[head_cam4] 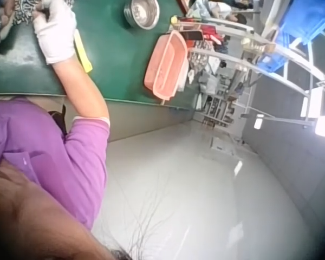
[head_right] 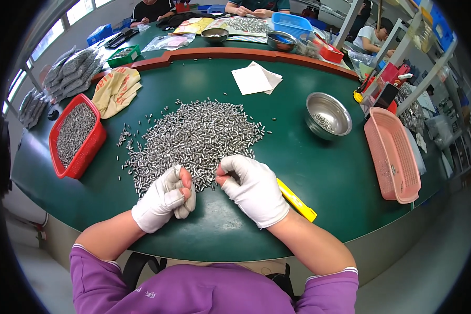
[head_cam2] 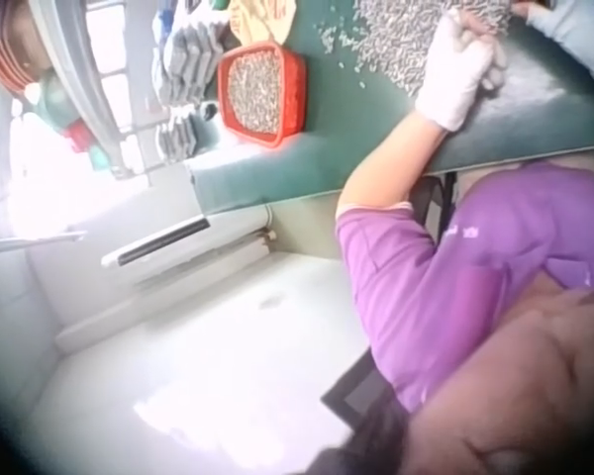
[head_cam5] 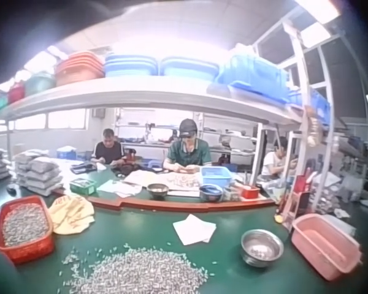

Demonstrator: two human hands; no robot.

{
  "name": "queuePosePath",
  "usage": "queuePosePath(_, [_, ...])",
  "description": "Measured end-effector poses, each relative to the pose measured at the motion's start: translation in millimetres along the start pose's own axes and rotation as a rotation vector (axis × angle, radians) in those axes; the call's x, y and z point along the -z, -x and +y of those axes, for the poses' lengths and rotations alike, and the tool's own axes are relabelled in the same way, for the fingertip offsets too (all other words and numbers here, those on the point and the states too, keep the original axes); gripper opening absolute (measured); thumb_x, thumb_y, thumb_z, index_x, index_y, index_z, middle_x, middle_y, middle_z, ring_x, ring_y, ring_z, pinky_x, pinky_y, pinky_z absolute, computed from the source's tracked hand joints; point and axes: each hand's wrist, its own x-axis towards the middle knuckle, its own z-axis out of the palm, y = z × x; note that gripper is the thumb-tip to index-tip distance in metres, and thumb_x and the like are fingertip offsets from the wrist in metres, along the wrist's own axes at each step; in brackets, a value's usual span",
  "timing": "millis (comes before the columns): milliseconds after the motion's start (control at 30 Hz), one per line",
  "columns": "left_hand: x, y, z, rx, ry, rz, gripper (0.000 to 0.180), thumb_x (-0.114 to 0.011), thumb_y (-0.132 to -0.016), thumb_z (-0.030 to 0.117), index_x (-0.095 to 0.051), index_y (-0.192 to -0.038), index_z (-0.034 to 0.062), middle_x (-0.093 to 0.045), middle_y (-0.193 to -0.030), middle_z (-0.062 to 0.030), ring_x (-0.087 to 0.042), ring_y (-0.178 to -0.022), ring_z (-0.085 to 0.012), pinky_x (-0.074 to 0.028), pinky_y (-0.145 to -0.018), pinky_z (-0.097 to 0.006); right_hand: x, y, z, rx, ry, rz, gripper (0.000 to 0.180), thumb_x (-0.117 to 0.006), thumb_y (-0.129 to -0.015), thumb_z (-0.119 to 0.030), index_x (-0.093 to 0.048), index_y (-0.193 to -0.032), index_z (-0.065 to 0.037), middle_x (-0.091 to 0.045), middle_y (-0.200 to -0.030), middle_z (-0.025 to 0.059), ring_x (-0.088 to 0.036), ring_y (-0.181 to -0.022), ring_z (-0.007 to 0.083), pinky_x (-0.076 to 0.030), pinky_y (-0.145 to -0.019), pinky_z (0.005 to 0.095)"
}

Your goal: Inspecting and sorting a large quantity of small metal hardware components at a workbench using a utility knife for manipulation.

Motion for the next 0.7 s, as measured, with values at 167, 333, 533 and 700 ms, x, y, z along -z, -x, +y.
queuePosePath(167, [4.9, -0.3, -4.0, -0.020, 0.034, -0.005, 0.021, -0.062, -0.093, 0.026, -0.046, -0.099, 0.0138, -0.058, -0.076, -0.0017, -0.052, -0.059, -0.0063, -0.043, -0.055, -0.019, -3.6, -1.9, 0.1, 0.003, -0.002, -0.010, 0.016, -0.073, -0.081, -0.001, -0.061, -0.092, -0.004, -0.064, -0.081, 0.0020, -0.058, -0.069, 0.0075, -0.049, -0.064, 0.0231])
queuePosePath(333, [2.3, -0.5, -3.1, -0.036, 0.033, -0.003, 0.021, -0.062, -0.093, 0.026, -0.046, -0.100, 0.0136, -0.058, -0.077, -0.0015, -0.052, -0.059, -0.0061, -0.042, -0.055, -0.019, -2.7, -1.4, -2.0, 0.007, 0.017, -0.004, 0.018, -0.075, -0.080, -0.003, -0.063, -0.094, -0.004, -0.065, -0.082, 0.0036, -0.060, -0.069, 0.0097, -0.050, -0.064, 0.0247])
queuePosePath(533, [3.2, -0.3, -2.3, -0.004, 0.031, 0.002, 0.022, -0.063, -0.092, 0.026, -0.047, -0.102, 0.0132, -0.058, -0.077, -0.0014, -0.051, -0.059, -0.0059, -0.042, -0.055, -0.019, -1.2, -3.0, -6.6, -0.023, 0.051, -0.040, 0.012, -0.070, -0.080, -0.011, -0.065, -0.090, -0.008, -0.067, -0.083, 0.0076, -0.065, -0.074, 0.0252, -0.052, -0.067, 0.0344])
queuePosePath(700, [3.6, -0.3, -2.9, -0.017, 0.031, -0.004, 0.023, -0.064, -0.092, 0.027, -0.047, -0.101, 0.0134, -0.058, -0.077, -0.0013, -0.051, -0.059, -0.0060, -0.042, -0.055, -0.019, -0.8, -3.2, -7.8, -0.028, 0.045, -0.044, 0.011, -0.070, -0.080, -0.010, -0.065, -0.089, -0.008, -0.067, -0.082, 0.0085, -0.065, -0.074, 0.0256, -0.051, -0.067, 0.0346])
